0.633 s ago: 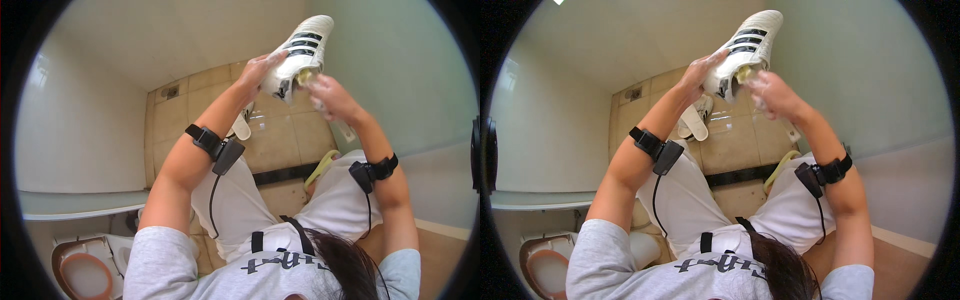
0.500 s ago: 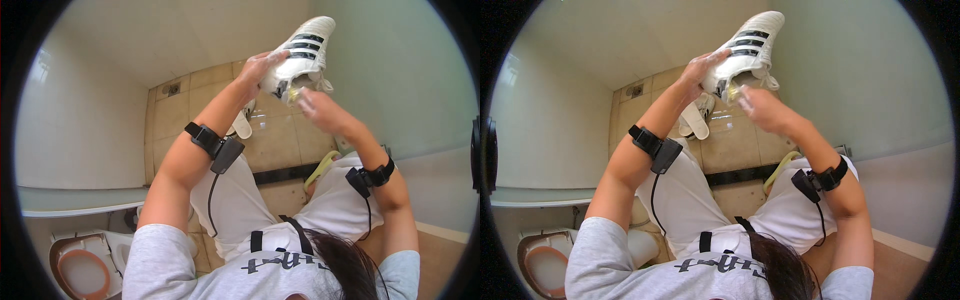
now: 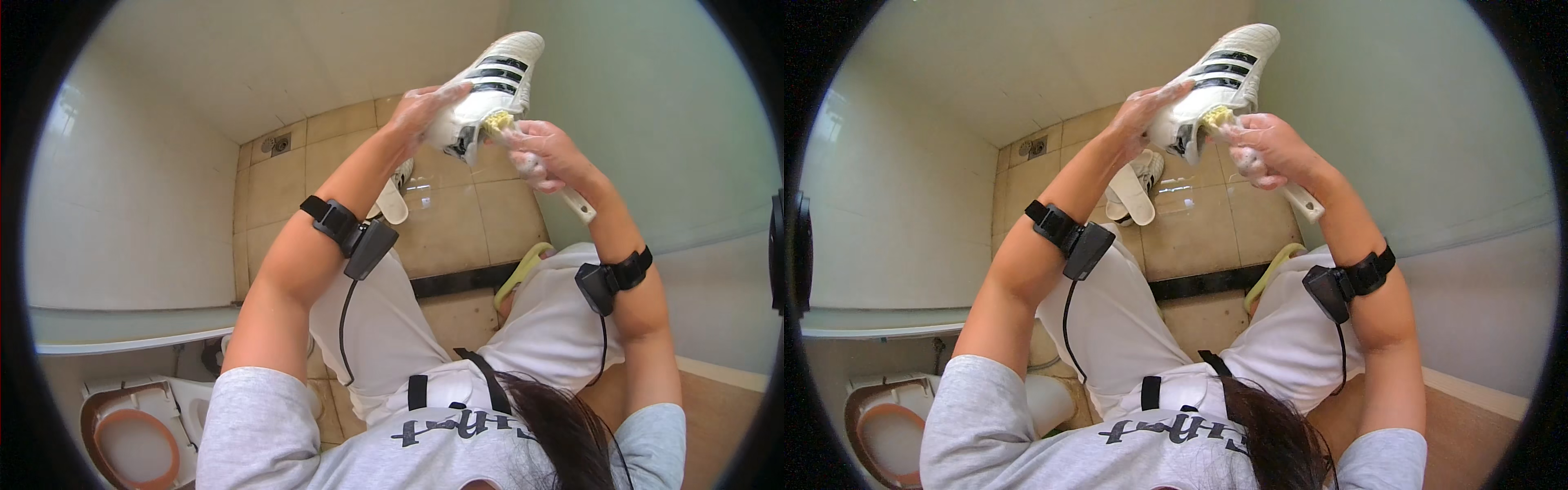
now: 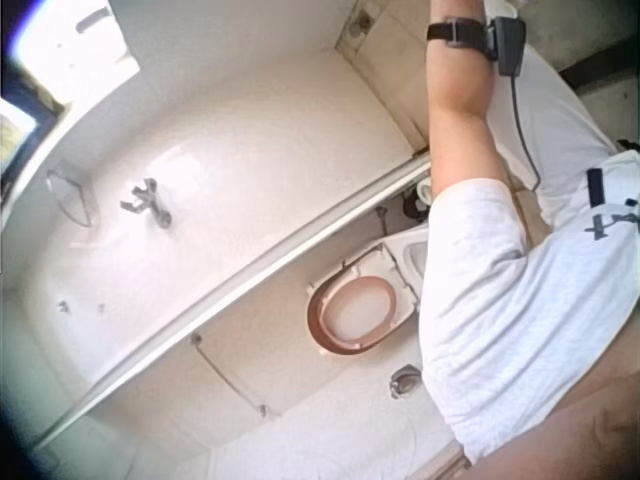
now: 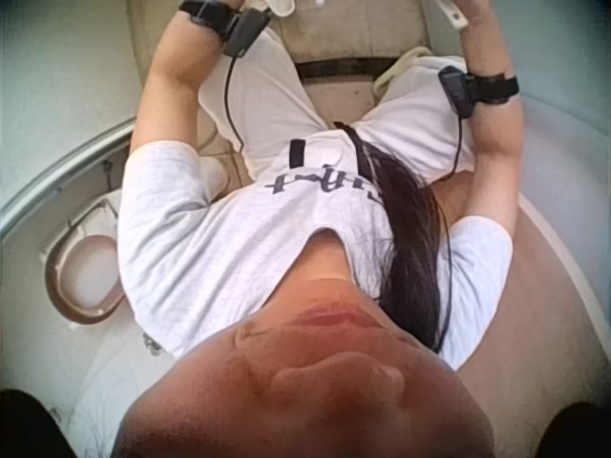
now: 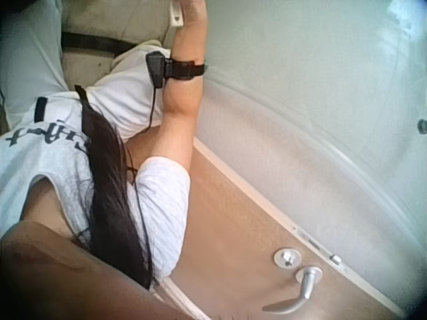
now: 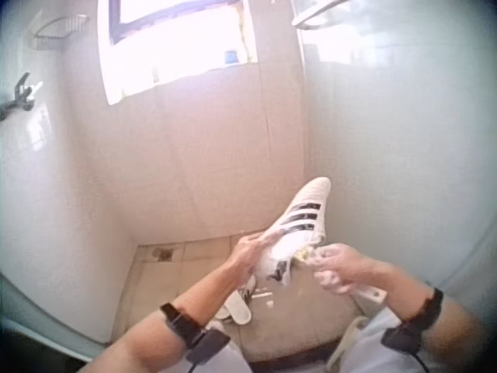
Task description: Cleaning a white shoe and its insole using a brush and soap in a bathroom environment.
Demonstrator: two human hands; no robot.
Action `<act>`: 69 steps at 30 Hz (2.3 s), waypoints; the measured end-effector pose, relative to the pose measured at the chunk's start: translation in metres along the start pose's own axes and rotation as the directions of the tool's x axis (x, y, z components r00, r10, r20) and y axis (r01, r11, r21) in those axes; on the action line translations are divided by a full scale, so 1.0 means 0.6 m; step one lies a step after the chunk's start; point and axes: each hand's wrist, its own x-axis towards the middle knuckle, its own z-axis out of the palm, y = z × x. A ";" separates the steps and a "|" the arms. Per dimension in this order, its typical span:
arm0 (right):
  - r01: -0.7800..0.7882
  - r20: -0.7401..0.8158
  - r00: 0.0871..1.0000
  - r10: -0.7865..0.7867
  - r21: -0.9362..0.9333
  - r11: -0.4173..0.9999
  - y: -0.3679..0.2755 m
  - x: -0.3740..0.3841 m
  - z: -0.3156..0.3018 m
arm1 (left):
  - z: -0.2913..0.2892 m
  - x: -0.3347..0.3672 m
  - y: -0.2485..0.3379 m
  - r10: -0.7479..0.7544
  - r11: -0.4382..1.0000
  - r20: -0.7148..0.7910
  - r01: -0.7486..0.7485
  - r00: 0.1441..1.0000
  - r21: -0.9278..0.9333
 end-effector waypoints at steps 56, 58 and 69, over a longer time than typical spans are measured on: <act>-0.018 0.061 0.998 0.018 0.008 1.000 -0.005 0.017 -0.002 | 0.011 0.029 -0.016 0.121 0.993 -0.127 -0.120 0.985 0.013; 0.026 -0.058 0.997 -0.048 -0.332 0.943 -0.002 0.009 0.028 | 0.009 0.026 -0.014 0.133 0.991 -0.158 -0.133 0.978 0.009; 0.138 0.158 0.961 -0.227 -0.985 -0.103 0.014 -0.008 0.064 | 0.011 0.024 0.004 0.002 0.999 -0.272 -0.014 0.962 -0.044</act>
